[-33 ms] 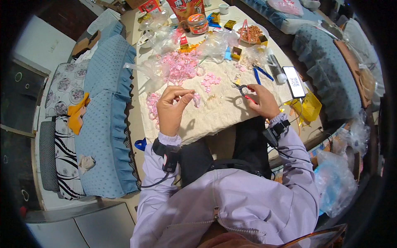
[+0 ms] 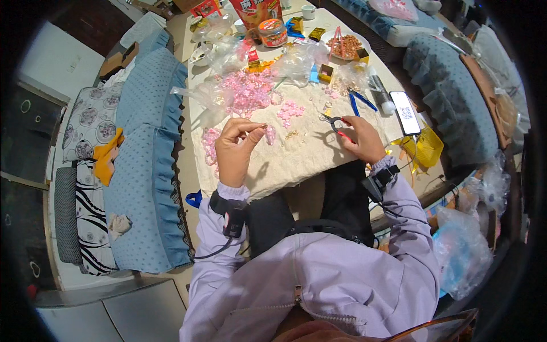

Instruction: The person assembles pink beaded keychains at a table. They thread beads onto a string, use pliers to attach a metal clasp, and then connect a keyring to the finished piece.

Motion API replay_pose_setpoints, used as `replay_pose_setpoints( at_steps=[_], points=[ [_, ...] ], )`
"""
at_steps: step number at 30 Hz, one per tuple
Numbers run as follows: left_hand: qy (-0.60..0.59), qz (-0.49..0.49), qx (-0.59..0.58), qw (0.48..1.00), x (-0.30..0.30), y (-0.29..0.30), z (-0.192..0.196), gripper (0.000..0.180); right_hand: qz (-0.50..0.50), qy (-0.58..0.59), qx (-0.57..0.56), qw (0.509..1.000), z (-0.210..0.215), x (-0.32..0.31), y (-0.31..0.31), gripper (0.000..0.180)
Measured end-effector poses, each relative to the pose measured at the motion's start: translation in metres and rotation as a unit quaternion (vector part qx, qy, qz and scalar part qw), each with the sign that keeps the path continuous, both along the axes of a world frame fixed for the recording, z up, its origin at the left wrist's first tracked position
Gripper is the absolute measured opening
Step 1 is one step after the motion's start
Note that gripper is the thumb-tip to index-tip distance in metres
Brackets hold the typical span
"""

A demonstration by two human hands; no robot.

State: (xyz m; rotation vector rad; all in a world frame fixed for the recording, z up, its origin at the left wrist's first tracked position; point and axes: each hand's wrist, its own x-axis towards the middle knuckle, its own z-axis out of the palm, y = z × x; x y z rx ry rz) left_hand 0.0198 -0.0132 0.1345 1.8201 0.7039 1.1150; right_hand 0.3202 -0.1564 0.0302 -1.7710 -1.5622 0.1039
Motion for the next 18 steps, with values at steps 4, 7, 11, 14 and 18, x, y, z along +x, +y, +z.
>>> replay_pose_setpoints(
  at_steps=[4, 7, 11, 14, 18],
  points=[
    [-0.052, -0.023, -0.056, 0.997, -0.001, 0.006, -0.002, 0.014, -0.012, -0.052, -0.008, 0.999, -0.015, 0.007, 0.002, 0.050],
    [-0.047, -0.021, -0.084, 0.995, -0.004, 0.007, 0.000, 0.014, -0.014, -0.087, -0.026, 0.996, -0.022, 0.006, 0.004, 0.050],
    [-0.059, -0.010, -0.106, 0.993, -0.005, 0.006, 0.002, 0.015, -0.019, -0.113, 0.011, 0.993, -0.028, 0.003, 0.007, 0.048],
    [-0.065, -0.011, -0.109, 0.992, -0.005, 0.006, 0.003, 0.015, -0.022, -0.113, 0.029, 0.993, -0.032, 0.002, 0.010, 0.047],
    [-0.058, -0.011, -0.111, 0.992, -0.008, 0.007, 0.001, 0.014, -0.024, -0.106, 0.023, 0.994, -0.034, 0.002, 0.011, 0.047]
  ],
)
